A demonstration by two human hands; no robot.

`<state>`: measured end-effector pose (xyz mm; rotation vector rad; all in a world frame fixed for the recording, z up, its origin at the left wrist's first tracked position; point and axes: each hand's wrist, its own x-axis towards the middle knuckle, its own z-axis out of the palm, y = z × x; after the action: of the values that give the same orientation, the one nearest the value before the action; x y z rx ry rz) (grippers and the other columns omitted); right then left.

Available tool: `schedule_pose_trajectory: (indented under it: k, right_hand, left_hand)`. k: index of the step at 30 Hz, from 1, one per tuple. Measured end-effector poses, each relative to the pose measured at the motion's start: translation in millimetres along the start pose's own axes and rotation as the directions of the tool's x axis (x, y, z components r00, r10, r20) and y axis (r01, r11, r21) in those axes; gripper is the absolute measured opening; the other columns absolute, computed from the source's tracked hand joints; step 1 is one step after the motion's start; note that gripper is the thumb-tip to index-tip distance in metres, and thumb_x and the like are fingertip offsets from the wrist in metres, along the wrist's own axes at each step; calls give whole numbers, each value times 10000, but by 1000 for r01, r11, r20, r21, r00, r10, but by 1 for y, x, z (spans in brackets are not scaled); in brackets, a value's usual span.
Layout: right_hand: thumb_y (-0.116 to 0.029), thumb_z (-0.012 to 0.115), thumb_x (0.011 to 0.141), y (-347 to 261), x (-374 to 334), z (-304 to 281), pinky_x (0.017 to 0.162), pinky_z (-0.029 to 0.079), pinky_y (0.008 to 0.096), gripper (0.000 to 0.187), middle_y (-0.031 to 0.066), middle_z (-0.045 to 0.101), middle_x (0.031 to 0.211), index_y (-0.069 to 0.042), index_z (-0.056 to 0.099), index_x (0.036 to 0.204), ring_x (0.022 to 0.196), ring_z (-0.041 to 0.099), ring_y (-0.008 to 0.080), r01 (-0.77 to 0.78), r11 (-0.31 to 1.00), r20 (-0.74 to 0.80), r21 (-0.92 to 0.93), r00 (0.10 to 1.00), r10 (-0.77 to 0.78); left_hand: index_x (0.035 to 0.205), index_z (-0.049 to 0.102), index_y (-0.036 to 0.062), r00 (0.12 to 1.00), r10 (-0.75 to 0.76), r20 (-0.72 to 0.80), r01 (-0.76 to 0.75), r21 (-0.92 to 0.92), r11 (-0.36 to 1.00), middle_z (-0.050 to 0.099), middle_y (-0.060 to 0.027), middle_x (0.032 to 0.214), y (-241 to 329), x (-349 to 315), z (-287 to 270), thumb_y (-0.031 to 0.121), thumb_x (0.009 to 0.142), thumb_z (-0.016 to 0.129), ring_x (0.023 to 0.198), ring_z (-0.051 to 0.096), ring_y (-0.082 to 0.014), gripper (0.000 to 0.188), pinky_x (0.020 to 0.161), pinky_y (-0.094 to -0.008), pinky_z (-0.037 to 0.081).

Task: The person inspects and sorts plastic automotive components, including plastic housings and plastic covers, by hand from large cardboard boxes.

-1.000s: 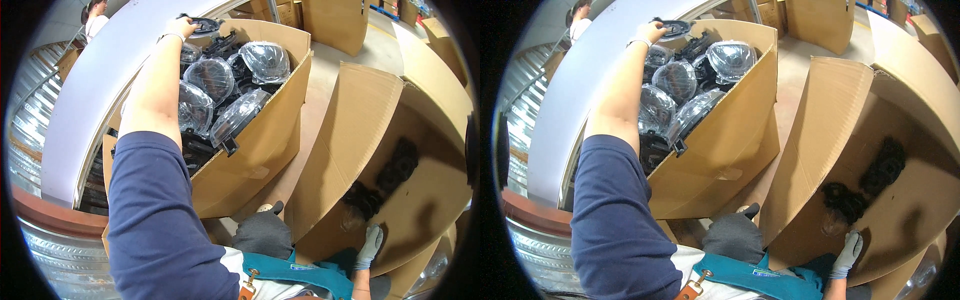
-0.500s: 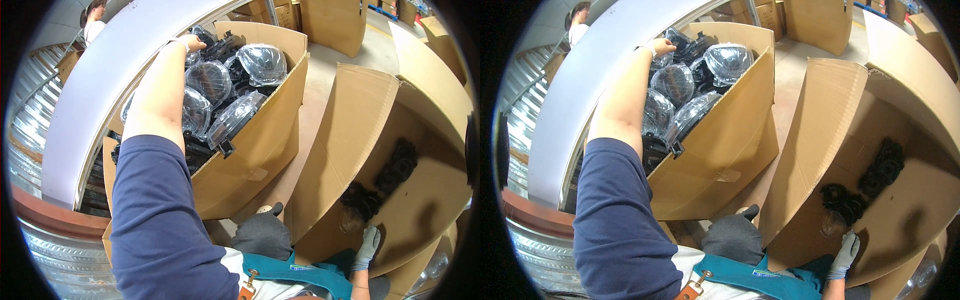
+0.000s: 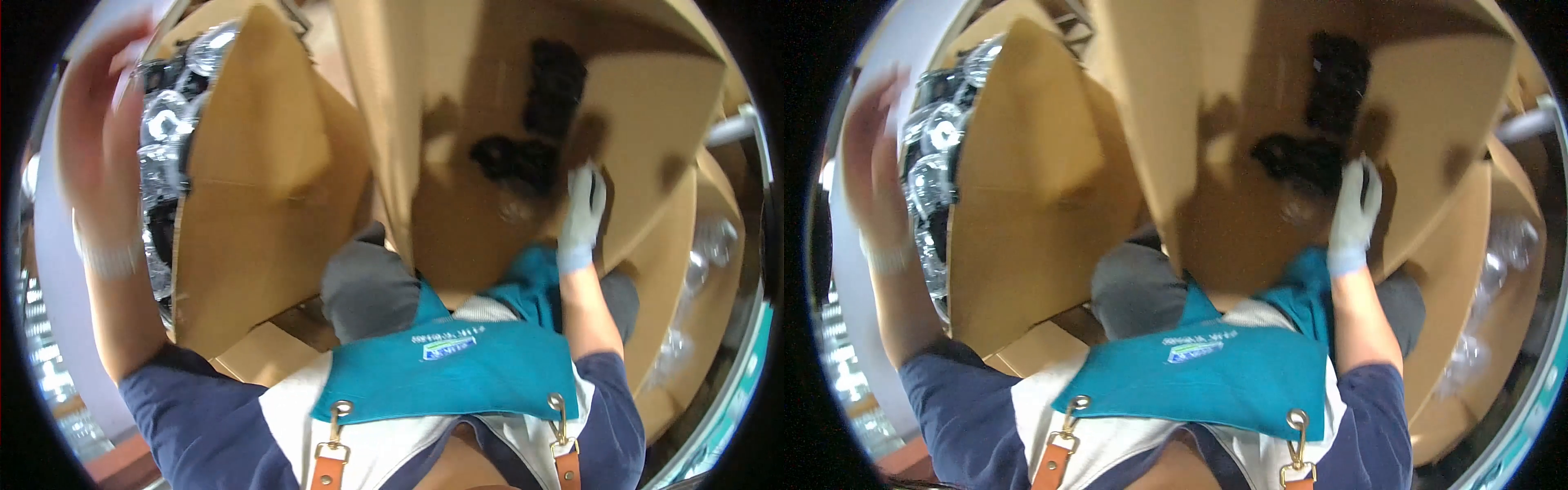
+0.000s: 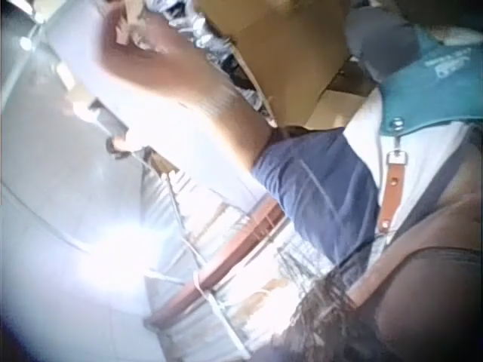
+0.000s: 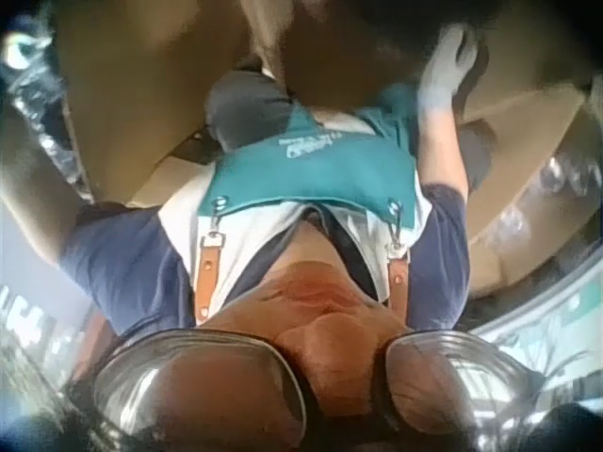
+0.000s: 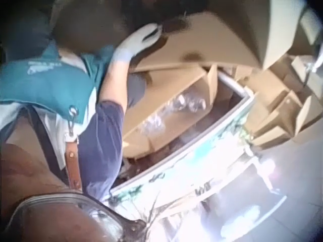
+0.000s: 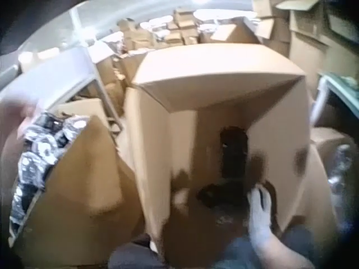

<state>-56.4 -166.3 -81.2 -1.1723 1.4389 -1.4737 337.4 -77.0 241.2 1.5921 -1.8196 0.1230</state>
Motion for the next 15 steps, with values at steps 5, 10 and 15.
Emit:
schedule_pose_trajectory:
  k: [5, 10, 15]
  right_hand:
    - [-334, 618, 873, -12, 49, 32, 957, 389, 329, 531, 179, 527, 1214, 40, 486, 1226, 1103, 502, 237, 22, 994, -9, 106, 1000, -21]
    - [-530, 627, 759, 116, 39, 63, 1009, 347, 387, 785, 221, 462, 1291, 5, 421, 1295, 1193, 442, 337, -125, 733, -78, -669, 992, 98]
    - [-644, 543, 751, 162, -24, 70, 1073, 256, 443, 888, 212, 301, 1418, -47, 334, 1374, 1317, 284, 355, -103, 422, 91, -901, 905, 415]
  left_hand:
    - [896, 631, 63, 773, 445, 452, -263, -410, 874, 604, -90, 795, 101, -89, 74, 359, 855, 570, 765, 604, -264, 305, 679, -387, 474]
    - [1047, 581, 23, 649, -315, 693, 742, -668, 58, 625, -80, 990, 118, -143, 297, 165, 905, 475, 891, 573, -141, 227, 813, -261, 425]
    - [1055, 562, 4, -6, -890, 457, 990, -125, -70, 635, -176, 989, 1, -190, 511, 215, 825, 570, 950, 594, -316, 312, 856, -370, 452]
